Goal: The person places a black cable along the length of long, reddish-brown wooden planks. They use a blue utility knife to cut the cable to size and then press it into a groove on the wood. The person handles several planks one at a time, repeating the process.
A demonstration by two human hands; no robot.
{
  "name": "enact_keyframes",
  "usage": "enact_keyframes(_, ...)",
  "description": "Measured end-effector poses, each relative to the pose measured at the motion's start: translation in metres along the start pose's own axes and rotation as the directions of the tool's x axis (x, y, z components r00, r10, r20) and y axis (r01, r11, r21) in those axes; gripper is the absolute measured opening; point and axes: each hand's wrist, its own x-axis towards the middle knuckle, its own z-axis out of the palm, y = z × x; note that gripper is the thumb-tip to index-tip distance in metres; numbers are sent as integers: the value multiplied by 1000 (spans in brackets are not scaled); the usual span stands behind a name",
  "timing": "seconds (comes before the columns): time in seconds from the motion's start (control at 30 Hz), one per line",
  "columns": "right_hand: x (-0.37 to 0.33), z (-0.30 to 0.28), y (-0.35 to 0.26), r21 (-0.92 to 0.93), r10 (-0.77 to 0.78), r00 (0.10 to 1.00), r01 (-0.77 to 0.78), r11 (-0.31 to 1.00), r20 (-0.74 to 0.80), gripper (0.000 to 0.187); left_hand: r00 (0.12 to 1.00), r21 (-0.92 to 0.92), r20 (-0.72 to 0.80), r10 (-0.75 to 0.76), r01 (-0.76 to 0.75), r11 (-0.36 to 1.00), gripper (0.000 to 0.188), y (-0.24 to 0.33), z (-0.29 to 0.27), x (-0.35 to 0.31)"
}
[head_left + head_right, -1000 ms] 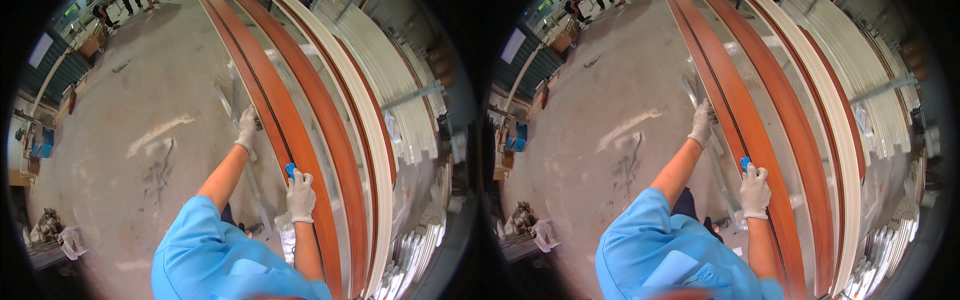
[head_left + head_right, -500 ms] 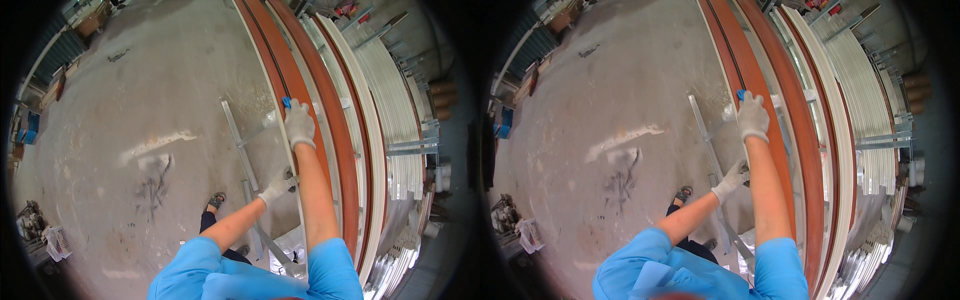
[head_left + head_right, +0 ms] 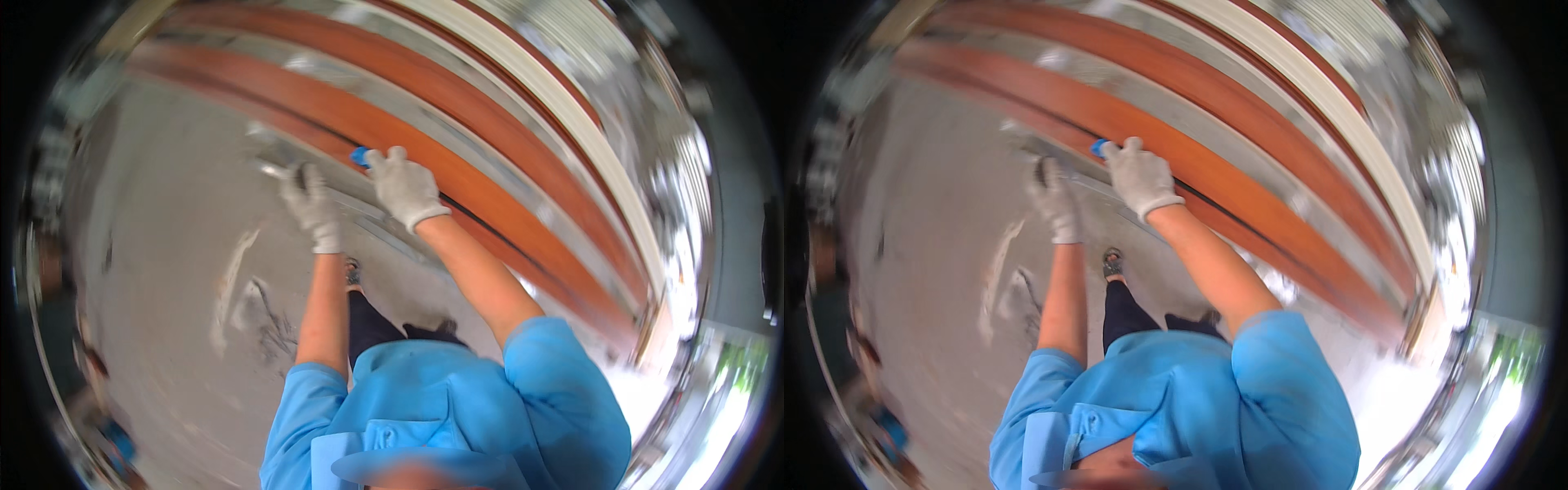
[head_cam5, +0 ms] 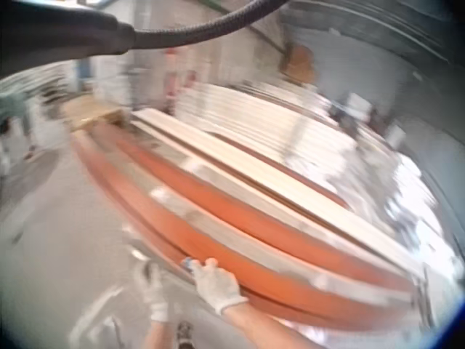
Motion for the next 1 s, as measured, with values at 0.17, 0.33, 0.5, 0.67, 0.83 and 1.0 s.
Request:
enact_keyframes(0.17, -157, -16, 116, 103, 145, 989, -146, 984, 24, 28, 870, -146, 312, 382, -353, 924, 29, 78, 87, -109)
enact_keyframes(0.33, -308, -30, 232, 89, 265, 963, -269, 959, 52, 36, 397, -43, 790, 467, -725, 688, 37, 132, 195, -262)
enact_keyframes(0.5, -444, -37, 329, 99, 398, 917, -397, 912, 11, 29, -63, -146, 985, 163, -809, 569, 44, 132, 270, -389)
enact_keyframes(0.67, -557, -37, 411, 46, 569, 822, -567, 822, -20, 37, -40, -170, 937, 348, -921, 352, 43, 107, 280, -404)
enact_keyframes(0.83, -616, -32, 458, 24, 673, 739, -673, 739, -30, 40, -60, -122, 984, 169, -915, 384, 47, 115, 287, -399)
enact_keyframes(1.0, -611, -36, 457, -84, 643, 765, -639, 765, 32, 37, -297, -181, 934, -199, -873, 452, 55, 139, 346, -485)
